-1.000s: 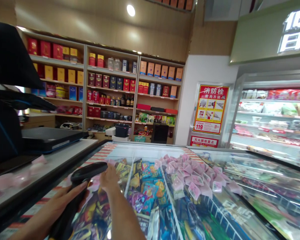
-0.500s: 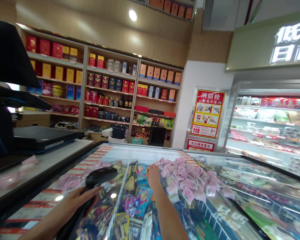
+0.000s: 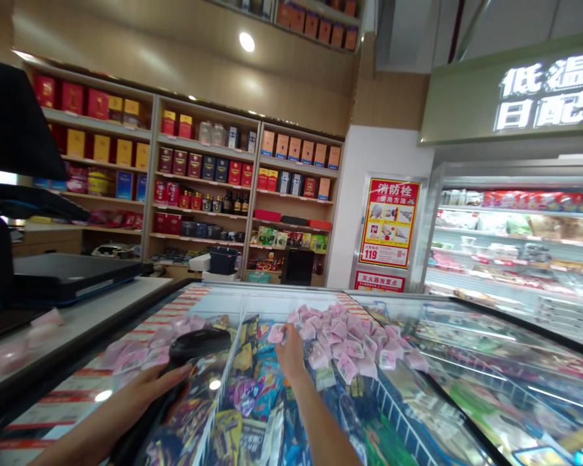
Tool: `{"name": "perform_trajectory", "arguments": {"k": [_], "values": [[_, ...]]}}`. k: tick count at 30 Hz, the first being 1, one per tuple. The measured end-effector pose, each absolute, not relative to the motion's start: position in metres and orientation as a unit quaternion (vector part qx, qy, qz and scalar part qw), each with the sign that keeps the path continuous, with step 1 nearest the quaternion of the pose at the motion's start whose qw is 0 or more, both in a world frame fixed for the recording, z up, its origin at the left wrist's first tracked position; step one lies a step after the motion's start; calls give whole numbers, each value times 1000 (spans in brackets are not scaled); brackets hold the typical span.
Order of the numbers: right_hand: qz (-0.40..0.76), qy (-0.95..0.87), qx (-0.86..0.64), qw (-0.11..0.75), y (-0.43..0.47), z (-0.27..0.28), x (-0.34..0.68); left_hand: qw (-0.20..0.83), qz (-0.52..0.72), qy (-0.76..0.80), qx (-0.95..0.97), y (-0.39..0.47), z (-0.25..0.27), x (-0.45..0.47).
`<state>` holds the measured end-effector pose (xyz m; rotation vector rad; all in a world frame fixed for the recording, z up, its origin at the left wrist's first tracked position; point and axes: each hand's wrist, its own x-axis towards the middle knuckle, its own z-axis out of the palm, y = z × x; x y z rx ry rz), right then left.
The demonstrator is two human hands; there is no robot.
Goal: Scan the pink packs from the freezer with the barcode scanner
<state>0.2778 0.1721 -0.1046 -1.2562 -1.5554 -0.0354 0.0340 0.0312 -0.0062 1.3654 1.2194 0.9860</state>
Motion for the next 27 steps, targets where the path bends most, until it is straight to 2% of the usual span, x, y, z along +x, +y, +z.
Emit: {"name": "perform_trajectory", "arguments": {"k": [11,19,27], "values": [[12,-661,-520,541,166,-109,259,586,391,427,566,25,-6,28],[20,-672,-536,512,161,-110,242,548,414,460,563,17,5,27],[77,-657,-575,482,169,-108,198,488,444,506,555,27,-1,1]]}}
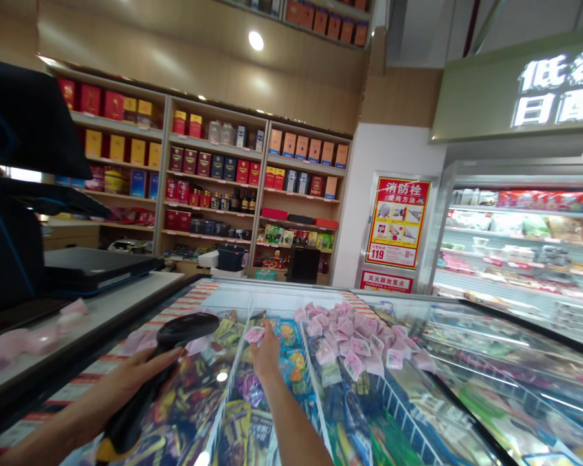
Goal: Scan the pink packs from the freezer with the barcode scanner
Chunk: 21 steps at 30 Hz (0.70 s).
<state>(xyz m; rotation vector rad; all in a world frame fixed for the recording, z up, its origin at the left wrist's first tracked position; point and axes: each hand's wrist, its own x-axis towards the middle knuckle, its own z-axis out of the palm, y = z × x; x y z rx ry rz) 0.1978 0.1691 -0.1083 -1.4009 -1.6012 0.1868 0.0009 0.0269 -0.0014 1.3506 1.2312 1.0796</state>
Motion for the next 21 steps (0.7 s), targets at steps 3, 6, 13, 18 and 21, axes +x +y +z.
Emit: {"name": "perform_trajectory", "arguments": {"k": [3,6,13,18,21], "values": [[87,-661,-572,478,173,-109,174,485,457,521,533,31,-4,-8],[111,-682,-555,463,171,-107,148,490,474,526,509,33,-7,-9],[68,-773,-509,372,156,-94,157,477,451,524,543,33,-13,15],[-66,-736,-621,262,136,-78,250,504,434,512,544,40,-19,26],[-128,-740,-642,150,123,-68,302,503,415,513,558,40,-19,31]]}}
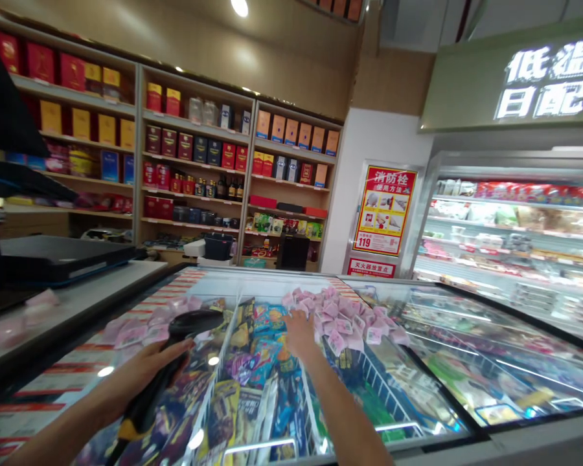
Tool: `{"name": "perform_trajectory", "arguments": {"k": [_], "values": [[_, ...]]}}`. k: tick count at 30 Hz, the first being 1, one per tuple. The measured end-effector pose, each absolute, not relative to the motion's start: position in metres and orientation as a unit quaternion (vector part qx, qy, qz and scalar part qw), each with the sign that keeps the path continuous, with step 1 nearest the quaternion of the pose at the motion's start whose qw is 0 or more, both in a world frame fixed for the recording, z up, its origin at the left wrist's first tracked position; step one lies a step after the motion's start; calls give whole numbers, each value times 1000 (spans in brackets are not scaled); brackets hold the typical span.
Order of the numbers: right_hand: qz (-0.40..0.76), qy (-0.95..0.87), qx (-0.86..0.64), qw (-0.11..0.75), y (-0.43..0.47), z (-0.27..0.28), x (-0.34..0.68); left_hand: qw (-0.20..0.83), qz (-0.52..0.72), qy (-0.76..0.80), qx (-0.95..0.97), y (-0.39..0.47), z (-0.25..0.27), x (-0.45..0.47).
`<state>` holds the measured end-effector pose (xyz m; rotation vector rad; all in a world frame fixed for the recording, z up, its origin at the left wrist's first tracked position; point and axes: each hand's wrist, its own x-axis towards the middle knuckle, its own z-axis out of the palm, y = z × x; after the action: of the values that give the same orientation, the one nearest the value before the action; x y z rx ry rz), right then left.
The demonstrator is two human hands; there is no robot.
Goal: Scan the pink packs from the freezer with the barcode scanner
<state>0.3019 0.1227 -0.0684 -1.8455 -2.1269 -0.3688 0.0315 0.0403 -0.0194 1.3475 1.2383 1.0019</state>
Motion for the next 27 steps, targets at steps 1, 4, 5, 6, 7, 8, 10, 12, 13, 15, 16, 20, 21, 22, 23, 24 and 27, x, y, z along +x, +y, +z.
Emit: {"name": "perform_trajectory", "arguments": {"k": [1,4,5,6,7,8,10,12,13,15,16,20,21,22,23,24,27], "values": [[-138,-744,-643,118,119,-66,314,501,407,513,566,40,-19,33],[-143,-737,-657,63,115,-64,332,507,394,509,573,36,-16,38],[-140,-731,-665,59,115,-65,333,511,393,507,572,35,-16,39],[-138,-726,-671,61,116,-65,334,515,394,504,571,34,-15,40],[-136,-723,-674,69,117,-65,334,517,395,501,571,33,-16,40],[-135,-721,-674,84,118,-65,333,518,395,497,573,32,-16,39],[-127,-719,-668,142,122,-65,332,517,393,494,578,30,-15,38],[-71,-693,-666,265,126,-66,328,518,383,494,584,26,-13,37],[-16,-664,-663,346,129,-67,325,518,377,495,587,24,-12,36],[112,-583,-641,486,135,-70,316,519,367,491,595,19,-9,36],[170,-546,-624,532,139,-72,311,521,366,485,600,17,-8,36],[316,-464,-563,607,150,-80,285,533,366,468,602,12,-6,38],[367,-430,-533,629,152,-81,278,535,365,466,603,11,-6,37],[421,-391,-497,651,153,-82,272,536,362,462,607,11,-6,37],[471,-351,-458,667,154,-82,266,538,360,454,612,12,-6,36],[512,-317,-424,676,155,-82,261,542,356,445,618,12,-6,36],[560,-282,-388,676,157,-83,246,553,349,439,616,14,-7,34]]}}
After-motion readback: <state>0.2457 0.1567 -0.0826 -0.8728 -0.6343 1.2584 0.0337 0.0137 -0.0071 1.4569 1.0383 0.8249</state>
